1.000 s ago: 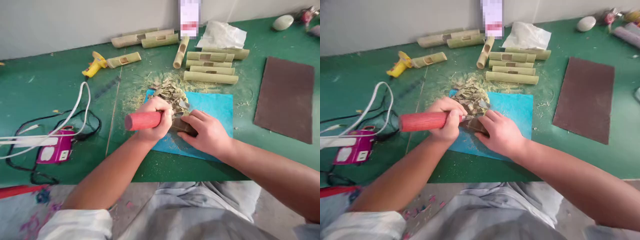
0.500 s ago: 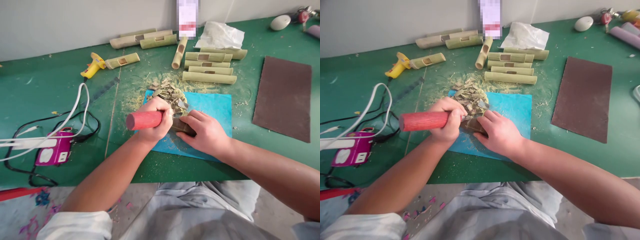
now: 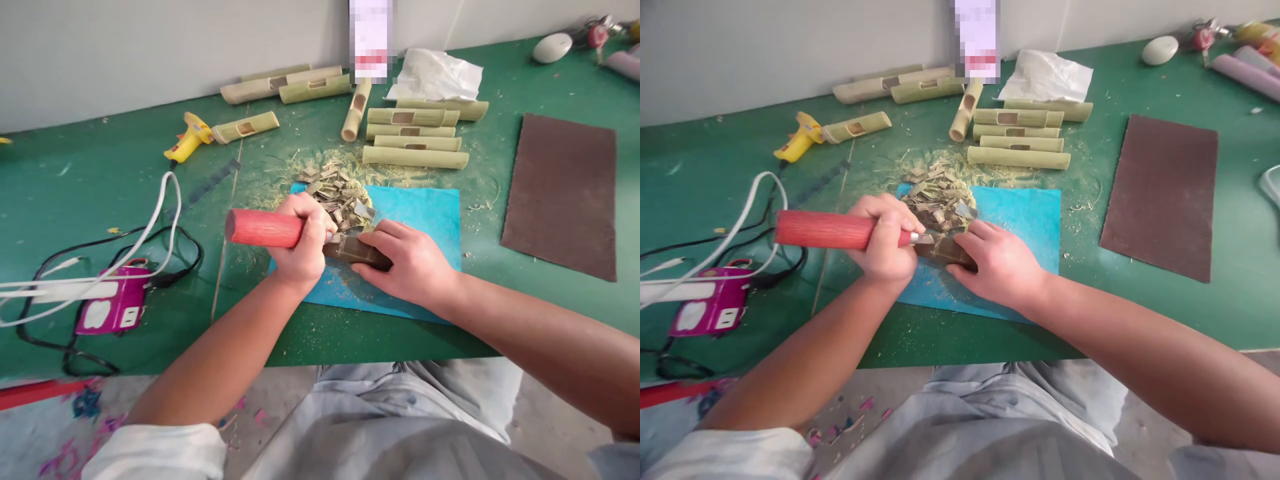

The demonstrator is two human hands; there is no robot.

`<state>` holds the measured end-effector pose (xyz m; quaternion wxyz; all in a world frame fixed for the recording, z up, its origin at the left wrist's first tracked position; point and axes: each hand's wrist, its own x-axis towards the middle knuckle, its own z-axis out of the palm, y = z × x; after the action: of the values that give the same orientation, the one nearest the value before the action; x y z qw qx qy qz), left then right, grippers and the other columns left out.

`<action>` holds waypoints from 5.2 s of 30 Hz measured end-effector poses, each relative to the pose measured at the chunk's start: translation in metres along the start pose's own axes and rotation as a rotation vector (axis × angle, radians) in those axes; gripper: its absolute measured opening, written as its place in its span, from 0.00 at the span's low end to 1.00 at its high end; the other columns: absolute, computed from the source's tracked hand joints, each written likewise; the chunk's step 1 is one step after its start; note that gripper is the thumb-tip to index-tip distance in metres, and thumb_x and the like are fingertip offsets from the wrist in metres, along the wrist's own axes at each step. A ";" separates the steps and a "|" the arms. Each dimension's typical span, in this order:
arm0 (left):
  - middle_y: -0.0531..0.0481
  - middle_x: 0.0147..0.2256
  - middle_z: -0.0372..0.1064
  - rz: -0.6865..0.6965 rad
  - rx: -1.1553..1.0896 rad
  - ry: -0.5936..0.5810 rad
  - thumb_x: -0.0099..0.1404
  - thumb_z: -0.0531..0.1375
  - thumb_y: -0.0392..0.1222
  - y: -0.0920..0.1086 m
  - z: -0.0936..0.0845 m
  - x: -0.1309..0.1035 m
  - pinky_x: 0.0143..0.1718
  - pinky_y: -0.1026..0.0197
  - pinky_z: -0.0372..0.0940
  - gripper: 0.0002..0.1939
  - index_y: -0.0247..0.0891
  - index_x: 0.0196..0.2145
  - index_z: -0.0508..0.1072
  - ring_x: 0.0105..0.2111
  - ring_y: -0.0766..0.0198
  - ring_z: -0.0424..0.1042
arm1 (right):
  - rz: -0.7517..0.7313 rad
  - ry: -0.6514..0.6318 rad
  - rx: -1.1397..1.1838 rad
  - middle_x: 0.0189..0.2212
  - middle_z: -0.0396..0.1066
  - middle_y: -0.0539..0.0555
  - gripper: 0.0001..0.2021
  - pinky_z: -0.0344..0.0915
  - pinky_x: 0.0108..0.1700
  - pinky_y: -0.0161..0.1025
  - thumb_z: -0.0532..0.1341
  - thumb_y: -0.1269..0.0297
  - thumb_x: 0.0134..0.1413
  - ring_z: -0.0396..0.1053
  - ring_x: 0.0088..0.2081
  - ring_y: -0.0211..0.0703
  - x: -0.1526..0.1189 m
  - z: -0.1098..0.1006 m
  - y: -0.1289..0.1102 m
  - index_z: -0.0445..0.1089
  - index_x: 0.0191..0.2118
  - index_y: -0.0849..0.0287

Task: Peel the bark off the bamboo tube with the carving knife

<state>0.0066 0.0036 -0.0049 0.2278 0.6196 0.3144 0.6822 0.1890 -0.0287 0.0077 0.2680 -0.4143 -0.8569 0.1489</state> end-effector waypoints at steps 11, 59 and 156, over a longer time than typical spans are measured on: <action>0.54 0.25 0.67 0.016 0.134 -0.099 0.70 0.59 0.45 0.001 -0.004 -0.001 0.30 0.62 0.64 0.12 0.39 0.29 0.68 0.25 0.69 0.67 | -0.011 0.012 0.000 0.33 0.69 0.56 0.12 0.65 0.35 0.40 0.62 0.59 0.59 0.67 0.32 0.44 -0.001 0.002 0.000 0.74 0.41 0.62; 0.57 0.18 0.61 -0.223 -0.061 0.085 0.65 0.63 0.48 0.011 0.010 0.008 0.23 0.66 0.62 0.19 0.38 0.21 0.64 0.18 0.71 0.64 | -0.051 0.012 -0.057 0.36 0.72 0.58 0.11 0.69 0.37 0.42 0.62 0.59 0.60 0.69 0.36 0.47 -0.002 0.002 0.000 0.73 0.43 0.60; 0.53 0.24 0.66 -0.186 0.094 -0.125 0.68 0.61 0.47 0.008 0.004 0.007 0.29 0.61 0.64 0.17 0.37 0.25 0.68 0.23 0.68 0.66 | -0.031 -0.029 -0.252 0.40 0.72 0.60 0.12 0.68 0.38 0.44 0.61 0.60 0.60 0.68 0.37 0.49 -0.005 0.005 -0.009 0.73 0.45 0.63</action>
<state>0.0104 0.0037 0.0055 0.2800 0.6390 0.3874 0.6027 0.1828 -0.0384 0.0065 0.2038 -0.4291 -0.8789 0.0417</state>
